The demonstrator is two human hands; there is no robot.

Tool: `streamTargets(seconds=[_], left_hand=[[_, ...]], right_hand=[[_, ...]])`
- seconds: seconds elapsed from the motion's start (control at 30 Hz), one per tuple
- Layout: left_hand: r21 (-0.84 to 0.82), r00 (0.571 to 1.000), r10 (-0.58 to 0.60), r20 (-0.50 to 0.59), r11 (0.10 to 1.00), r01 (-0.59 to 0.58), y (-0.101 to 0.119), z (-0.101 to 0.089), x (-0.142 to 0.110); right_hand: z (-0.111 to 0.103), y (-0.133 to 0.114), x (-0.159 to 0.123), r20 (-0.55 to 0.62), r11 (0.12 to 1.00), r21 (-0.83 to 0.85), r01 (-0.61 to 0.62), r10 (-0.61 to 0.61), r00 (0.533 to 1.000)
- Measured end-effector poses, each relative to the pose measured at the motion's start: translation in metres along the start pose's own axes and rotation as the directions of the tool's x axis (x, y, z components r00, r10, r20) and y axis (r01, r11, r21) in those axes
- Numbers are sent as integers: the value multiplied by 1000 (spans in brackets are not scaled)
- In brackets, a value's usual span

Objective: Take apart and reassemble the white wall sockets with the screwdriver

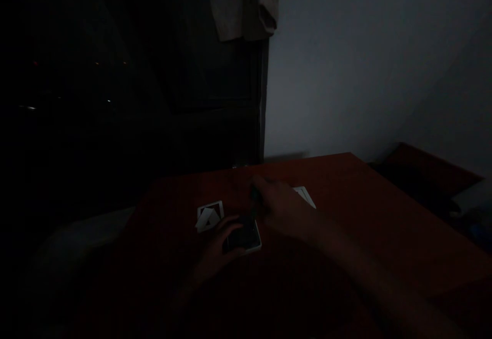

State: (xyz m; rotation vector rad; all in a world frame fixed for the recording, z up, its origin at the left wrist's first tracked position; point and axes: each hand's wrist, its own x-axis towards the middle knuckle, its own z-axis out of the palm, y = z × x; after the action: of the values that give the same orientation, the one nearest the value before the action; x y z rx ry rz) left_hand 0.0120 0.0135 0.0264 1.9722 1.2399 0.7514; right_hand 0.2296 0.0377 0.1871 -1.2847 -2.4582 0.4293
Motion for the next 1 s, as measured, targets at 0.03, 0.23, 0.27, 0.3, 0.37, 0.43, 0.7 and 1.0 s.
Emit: streamTargets(seconds=[0.03, 0.23, 0.27, 0.3, 0.37, 0.43, 0.7, 1.0], left_hand=[[-5, 1000, 4, 1, 1000, -4, 0, 0, 0], [-24, 1000, 1, -8, 1000, -1, 1, 0, -1], [-29, 1000, 2, -7, 1000, -2, 2, 0, -1], [-34, 1000, 2, -5, 999, -2, 2, 0, -1], [-34, 1000, -2, 0, 999, 2, 2, 0, -2], [-18, 1000, -2, 6, 1000, 2, 1, 1, -2], [119, 998, 13, -58, 993, -6, 4, -9, -5], [591, 835, -395, -384, 589, 550, -39, -85, -49]], right_hand=[[1, 1, 1, -16, 1000, 10, 4, -4, 1000], [16, -3, 4, -201, 914, -329, -239, 179, 963], [18, -4, 4, -222, 883, -381, -273, 199, 955], [19, -6, 3, -240, 856, -422, -299, 212, 947], [21, -8, 2, -266, 820, -474, -320, 213, 940], [20, -9, 1, -272, 806, -501, -315, 198, 942], [9, -4, -5, -335, 807, -509, -300, 135, 932], [13, 10, -25, -369, 876, -395, -278, 126, 921]])
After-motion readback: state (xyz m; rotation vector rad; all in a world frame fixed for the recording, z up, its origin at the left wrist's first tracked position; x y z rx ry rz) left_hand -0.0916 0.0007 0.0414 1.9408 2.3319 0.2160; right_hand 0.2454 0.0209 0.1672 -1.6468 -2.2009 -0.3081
